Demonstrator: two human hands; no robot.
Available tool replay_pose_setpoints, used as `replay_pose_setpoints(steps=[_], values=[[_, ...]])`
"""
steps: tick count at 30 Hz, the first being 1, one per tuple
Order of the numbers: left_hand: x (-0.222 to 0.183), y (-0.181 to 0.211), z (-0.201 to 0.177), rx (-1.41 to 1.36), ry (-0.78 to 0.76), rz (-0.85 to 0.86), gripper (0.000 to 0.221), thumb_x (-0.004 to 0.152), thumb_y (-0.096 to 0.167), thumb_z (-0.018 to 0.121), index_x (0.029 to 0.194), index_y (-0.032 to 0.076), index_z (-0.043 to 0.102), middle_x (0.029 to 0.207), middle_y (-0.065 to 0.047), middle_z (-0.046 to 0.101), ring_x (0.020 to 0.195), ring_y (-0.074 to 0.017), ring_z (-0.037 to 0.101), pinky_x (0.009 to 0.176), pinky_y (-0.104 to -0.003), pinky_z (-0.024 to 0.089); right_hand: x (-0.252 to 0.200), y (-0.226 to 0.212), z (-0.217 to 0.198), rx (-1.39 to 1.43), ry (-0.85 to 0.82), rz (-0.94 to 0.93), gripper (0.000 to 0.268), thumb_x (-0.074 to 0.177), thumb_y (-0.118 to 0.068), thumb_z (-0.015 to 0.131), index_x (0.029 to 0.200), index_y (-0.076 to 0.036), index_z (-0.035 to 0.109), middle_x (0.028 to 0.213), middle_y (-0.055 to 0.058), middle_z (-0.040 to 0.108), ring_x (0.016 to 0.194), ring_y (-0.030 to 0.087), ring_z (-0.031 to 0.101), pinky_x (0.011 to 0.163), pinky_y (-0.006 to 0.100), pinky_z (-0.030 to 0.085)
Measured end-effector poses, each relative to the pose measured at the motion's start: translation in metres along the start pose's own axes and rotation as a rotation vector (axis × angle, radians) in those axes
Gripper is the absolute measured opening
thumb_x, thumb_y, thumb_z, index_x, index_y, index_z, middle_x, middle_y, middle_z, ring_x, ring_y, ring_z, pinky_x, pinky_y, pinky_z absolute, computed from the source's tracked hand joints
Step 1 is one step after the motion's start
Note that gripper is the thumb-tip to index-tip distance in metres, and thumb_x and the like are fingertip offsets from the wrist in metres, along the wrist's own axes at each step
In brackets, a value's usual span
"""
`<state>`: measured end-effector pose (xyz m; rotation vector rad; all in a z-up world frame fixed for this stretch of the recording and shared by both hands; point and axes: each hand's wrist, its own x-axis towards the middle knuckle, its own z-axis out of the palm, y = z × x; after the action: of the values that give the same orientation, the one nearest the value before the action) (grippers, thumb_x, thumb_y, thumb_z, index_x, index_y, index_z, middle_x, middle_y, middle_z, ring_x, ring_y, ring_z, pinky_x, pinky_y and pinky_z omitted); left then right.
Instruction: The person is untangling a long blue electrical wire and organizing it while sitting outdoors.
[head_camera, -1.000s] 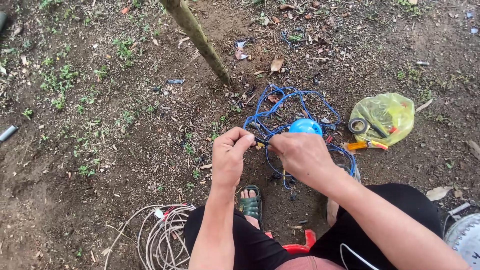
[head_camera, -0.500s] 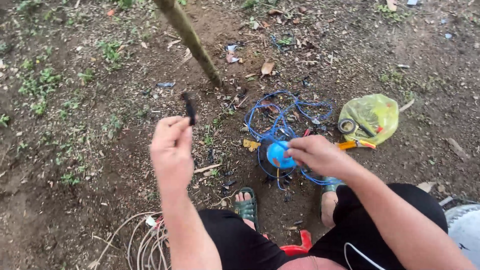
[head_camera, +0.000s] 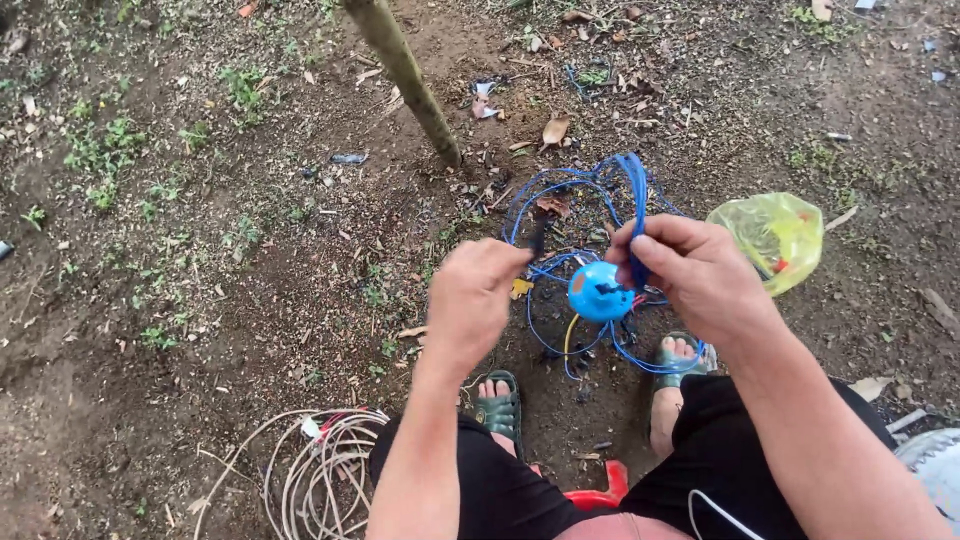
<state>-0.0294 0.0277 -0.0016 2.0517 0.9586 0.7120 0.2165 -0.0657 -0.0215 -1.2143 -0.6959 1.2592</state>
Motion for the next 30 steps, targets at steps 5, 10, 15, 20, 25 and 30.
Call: replay_pose_setpoints(steps=[5,10,15,20,25,30], values=[[0.000,-0.002,0.041,-0.334,-0.106,-0.019,0.021,0.093,0.002,0.067,0.097,0.019,0.078,0.089,-0.002,0.075,0.093,-0.0223,0.071,0.089,-0.036,0.055,-0.002,-0.012,0.027,-0.009,0.017,0.014,0.023,0.091,-0.002,0.071,0.114,0.003,0.069,0.085,0.008,0.065,0.068,0.011,0.057,0.057,0.022,0.047],[0.003,0.011,0.040,-0.374,-0.174,-0.057,0.024,0.092,0.001,0.067,0.097,0.022,0.079,0.082,0.000,0.074,0.086,-0.0197,0.071,0.085,-0.035,0.056,0.000,0.000,0.025,-0.055,0.034,0.040,0.016,0.087,-0.002,0.079,0.101,0.003,0.073,0.072,0.007,0.061,0.058,0.009,0.050,0.049,0.019,0.041],[0.016,0.019,0.027,-0.655,0.032,-0.577,0.057,0.099,0.006,0.058,0.154,0.001,0.042,0.084,-0.011,0.070,0.096,-0.0246,0.063,0.104,-0.049,0.051,-0.001,0.000,0.035,-0.026,0.041,0.024,0.011,0.088,-0.004,0.079,0.093,0.003,0.074,0.065,0.005,0.056,0.054,0.007,0.043,0.047,0.019,0.035],[0.007,-0.014,0.049,-0.444,-0.058,-0.511,0.042,0.093,0.000,0.057,0.134,0.005,0.049,0.097,-0.011,0.074,0.094,-0.0258,0.063,0.087,-0.039,0.050,0.004,0.000,0.031,0.163,0.086,0.045,0.007,0.095,-0.004,0.072,0.099,0.001,0.070,0.075,0.009,0.062,0.061,0.010,0.050,0.056,0.022,0.044],[-0.016,-0.035,0.122,-0.297,-0.420,-0.299,0.045,0.092,0.009,0.064,0.137,0.007,0.065,0.136,-0.016,0.067,0.132,-0.0362,0.059,0.111,-0.050,0.043,0.008,-0.011,0.028,0.350,0.090,0.019,0.015,0.101,-0.005,0.062,0.114,0.002,0.067,0.087,0.012,0.066,0.068,0.011,0.052,0.063,0.025,0.046],[-0.019,-0.027,0.123,-0.486,-0.317,-0.160,0.018,0.103,0.014,0.060,0.108,0.019,0.076,0.092,-0.006,0.077,0.091,-0.0241,0.073,0.082,-0.037,0.057,0.020,-0.042,0.011,-0.512,0.153,-0.235,0.022,0.110,-0.013,0.057,0.121,-0.005,0.074,0.089,0.007,0.066,0.080,0.013,0.048,0.071,0.028,0.042]])
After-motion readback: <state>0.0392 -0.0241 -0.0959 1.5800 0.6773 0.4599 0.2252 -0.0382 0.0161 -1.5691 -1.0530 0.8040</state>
